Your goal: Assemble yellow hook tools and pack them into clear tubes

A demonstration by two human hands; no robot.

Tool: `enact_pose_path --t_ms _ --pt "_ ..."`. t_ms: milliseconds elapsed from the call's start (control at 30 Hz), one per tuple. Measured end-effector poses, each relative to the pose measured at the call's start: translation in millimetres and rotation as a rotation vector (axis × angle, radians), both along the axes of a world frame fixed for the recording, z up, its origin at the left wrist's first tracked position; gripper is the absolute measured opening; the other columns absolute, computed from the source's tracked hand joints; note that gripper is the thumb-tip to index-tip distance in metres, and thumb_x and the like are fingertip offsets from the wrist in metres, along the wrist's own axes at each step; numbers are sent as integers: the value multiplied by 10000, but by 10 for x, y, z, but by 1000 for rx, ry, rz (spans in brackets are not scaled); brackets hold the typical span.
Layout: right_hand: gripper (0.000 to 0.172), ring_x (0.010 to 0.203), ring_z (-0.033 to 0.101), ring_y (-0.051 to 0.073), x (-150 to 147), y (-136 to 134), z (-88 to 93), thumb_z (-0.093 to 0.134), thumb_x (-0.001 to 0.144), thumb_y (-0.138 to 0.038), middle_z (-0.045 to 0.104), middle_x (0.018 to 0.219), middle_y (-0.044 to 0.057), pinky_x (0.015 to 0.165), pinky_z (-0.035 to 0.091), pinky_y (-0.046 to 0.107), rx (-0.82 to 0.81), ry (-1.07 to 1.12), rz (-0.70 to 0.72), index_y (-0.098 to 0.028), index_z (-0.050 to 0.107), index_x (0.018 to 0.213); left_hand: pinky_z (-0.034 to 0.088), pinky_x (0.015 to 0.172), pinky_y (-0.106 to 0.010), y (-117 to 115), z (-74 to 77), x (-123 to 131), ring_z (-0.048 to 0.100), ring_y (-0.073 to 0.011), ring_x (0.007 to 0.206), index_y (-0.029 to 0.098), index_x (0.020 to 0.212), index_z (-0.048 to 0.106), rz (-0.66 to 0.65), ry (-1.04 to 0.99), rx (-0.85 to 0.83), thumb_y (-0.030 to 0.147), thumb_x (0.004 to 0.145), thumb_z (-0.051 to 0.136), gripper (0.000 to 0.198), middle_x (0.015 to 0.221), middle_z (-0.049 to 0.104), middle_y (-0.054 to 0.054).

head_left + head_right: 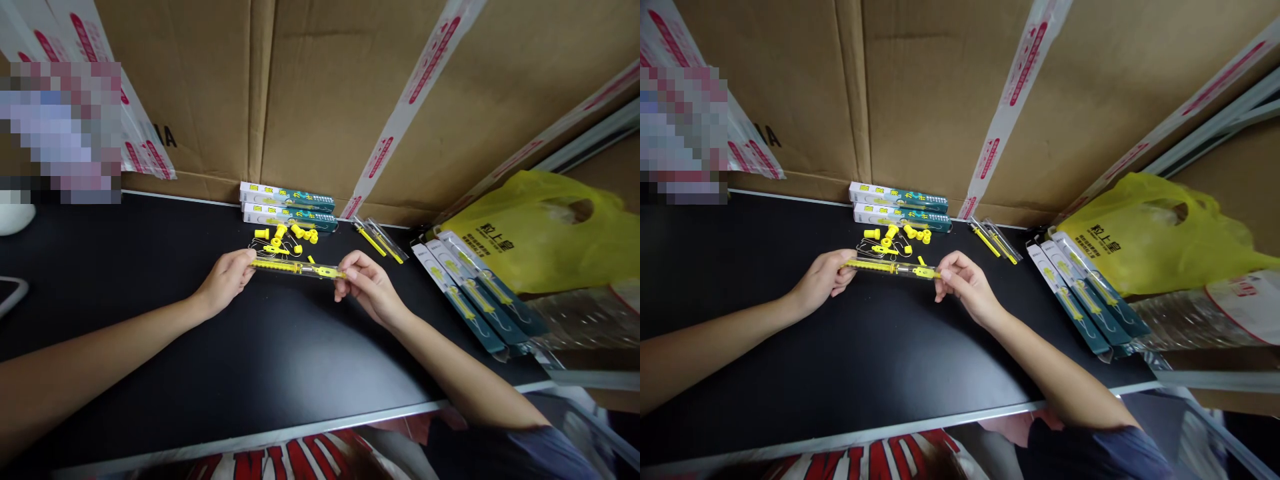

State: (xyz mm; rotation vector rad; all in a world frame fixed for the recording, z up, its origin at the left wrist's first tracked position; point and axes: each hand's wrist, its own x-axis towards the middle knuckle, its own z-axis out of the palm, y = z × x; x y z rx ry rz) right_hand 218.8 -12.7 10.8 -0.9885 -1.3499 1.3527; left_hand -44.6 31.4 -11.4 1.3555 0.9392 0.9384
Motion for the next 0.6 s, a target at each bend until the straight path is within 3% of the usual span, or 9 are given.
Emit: enact_pose_path --t_ms 100,200,433,600 --pt "280 569 581 126 34 57 -8 537 884 -496 596 651 -28 548 535 277 -24 -35 -12 -216 529 887 209 359 -186 0 2 4 219 -64 404 220 611 284 12 -6 -3 375 882 382 328 503 256 81" --pt "334 576 576 132 99 204 -30 464 902 -538 587 686 -16 538 511 271 29 -227 -57 -212 533 889 217 357 -182 -3 7 8 224 -64 402 219 604 285 19 -8 -3 380 871 395 331 501 254 82" --pt "239 759 551 192 9 784 14 490 918 -407 616 833 69 675 431 306 605 -1209 -150 -185 571 883 215 361 -180 -6 16 13 219 -60 400 220 605 278 23 -8 -6 394 856 410 333 497 246 89" --pt "349 921 546 286 -313 1046 4 446 929 -459 595 987 170 723 433 356 707 -1570 -252 -139 583 949 211 361 -181 -7 19 18 219 -60 395 221 608 290 20 -13 -5 391 848 406 317 493 257 91"
